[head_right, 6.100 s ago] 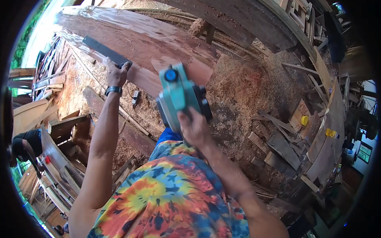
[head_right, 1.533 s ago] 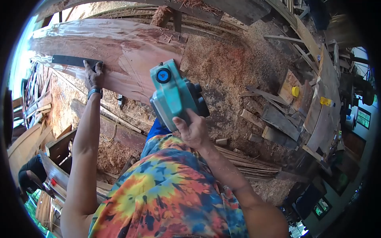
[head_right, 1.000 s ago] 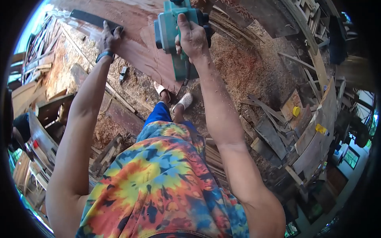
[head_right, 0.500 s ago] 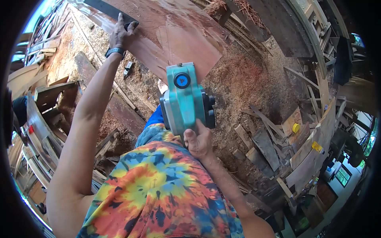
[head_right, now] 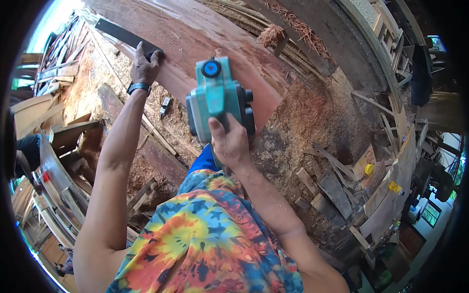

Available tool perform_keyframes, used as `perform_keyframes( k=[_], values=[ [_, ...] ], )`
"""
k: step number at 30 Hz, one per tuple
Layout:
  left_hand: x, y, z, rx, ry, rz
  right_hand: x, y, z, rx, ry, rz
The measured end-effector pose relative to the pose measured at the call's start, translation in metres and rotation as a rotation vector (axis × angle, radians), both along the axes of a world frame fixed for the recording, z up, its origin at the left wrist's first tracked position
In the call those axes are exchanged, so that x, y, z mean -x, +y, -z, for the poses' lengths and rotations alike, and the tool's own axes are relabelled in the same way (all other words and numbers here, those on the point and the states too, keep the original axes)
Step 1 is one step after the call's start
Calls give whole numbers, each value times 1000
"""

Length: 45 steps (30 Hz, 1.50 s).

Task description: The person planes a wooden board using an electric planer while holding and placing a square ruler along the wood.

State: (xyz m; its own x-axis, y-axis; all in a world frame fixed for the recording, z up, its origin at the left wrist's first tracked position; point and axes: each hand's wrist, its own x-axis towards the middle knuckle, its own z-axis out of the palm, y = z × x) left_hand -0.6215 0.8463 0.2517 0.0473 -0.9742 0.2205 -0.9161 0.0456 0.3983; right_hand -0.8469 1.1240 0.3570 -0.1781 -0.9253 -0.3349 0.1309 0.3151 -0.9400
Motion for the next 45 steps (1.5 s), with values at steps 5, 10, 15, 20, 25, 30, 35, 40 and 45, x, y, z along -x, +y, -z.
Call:
perform_keyframes(
  k=[5, 10, 15, 20, 25, 30, 35, 40, 45],
  values=[
    [-18, -30, 5, 22, 33, -42, -13, -121, 17, 151, 181, 25],
    [-15, -43, -6, -57, -15, -135, -15, -240, 1, 129, 67, -12],
    [-15, -47, 0, -9, -88, -152, -12, -264, 3, 122, 2, -67],
    [-19, -49, 6, -31, -50, -134, -12, -153, -2, 71, 62, -52],
    [-15, -48, 4, -37, -28, -145, -7, 23, -3, -65, 68, -36],
    [-14, -46, 9, 28, -65, -156, -9, 76, 1, -124, 13, 12],
    [-15, -47, 10, 46, -70, -157, -10, 16, 1, -59, 86, 12],
    [-13, -46, 7, 31, -48, -152, -11, -93, 0, 31, 137, -7],
    [-15, -47, 12, 51, -43, -150, -15, -237, 17, 253, 218, -7]
  ],
)
